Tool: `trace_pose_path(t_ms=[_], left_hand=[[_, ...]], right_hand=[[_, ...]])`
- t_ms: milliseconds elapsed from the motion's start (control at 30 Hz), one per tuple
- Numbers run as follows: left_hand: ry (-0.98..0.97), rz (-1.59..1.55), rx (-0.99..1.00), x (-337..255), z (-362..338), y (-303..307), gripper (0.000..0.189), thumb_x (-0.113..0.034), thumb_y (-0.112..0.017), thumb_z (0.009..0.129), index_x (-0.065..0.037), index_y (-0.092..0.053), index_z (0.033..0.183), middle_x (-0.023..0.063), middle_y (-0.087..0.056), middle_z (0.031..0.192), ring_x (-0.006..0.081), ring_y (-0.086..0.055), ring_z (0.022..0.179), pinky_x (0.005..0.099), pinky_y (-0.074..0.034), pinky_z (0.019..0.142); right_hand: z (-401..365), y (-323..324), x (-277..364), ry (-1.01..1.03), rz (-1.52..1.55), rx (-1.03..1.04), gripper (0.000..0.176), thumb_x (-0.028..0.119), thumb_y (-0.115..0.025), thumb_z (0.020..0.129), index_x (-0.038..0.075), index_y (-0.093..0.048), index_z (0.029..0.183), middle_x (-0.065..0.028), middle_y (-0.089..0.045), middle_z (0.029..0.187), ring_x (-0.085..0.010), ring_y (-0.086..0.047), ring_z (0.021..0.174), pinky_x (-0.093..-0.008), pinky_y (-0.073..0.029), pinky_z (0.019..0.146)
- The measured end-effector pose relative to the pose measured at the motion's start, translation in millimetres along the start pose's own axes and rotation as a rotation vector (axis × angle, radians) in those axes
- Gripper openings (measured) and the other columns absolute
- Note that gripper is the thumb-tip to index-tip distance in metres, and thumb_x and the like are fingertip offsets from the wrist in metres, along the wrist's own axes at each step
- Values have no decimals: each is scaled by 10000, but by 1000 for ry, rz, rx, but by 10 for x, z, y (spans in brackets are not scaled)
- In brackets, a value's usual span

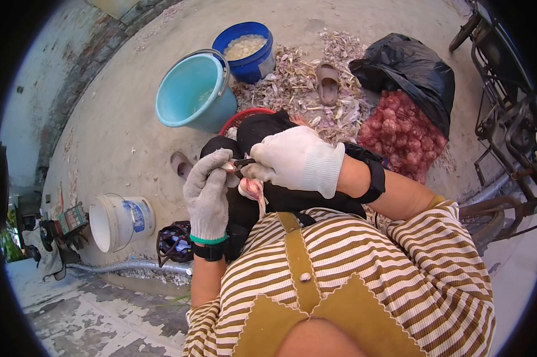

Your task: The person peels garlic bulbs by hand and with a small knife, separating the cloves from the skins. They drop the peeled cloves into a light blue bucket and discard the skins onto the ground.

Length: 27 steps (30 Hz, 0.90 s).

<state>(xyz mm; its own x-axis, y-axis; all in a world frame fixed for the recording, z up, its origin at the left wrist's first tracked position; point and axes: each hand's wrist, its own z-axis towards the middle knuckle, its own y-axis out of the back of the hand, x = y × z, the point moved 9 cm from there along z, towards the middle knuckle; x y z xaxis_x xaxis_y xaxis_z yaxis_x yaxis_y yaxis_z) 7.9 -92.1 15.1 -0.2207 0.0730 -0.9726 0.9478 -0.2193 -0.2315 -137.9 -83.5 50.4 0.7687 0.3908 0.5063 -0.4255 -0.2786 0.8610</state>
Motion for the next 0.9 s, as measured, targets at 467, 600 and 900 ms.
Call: trace_pose_path(t_ms=[467,600,900], left_hand=[[134,-116,398,77,-60,-116,256,-21,-506,927,42,-628,1143,96,-646,1001,137,-648,862,252,-538,737],[144,-140,9,198,2,97,377,-67,-503,943,31,-491,1307,135,-616,1109,180,-657,894,279,-553,733],[-67,133,-190,22,-119,99,659,35,-702,785,-11,-427,1382,119,-554,1193,166,-621,978,292,-542,809]], right_hand=[[-53,-113,-26,92,204,148,222,313,-592,878,109,-675,904,-125,-644,776,-306,-644,746,-402,-505,653],[-33,-64,-67,30,42,118,231,320,-588,883,103,-667,874,-119,-640,754,-306,-646,727,-403,-506,645],[33,-94,-22,-16,-150,68,240,333,-580,891,105,-632,836,-98,-625,734,-291,-655,708,-398,-510,606]])
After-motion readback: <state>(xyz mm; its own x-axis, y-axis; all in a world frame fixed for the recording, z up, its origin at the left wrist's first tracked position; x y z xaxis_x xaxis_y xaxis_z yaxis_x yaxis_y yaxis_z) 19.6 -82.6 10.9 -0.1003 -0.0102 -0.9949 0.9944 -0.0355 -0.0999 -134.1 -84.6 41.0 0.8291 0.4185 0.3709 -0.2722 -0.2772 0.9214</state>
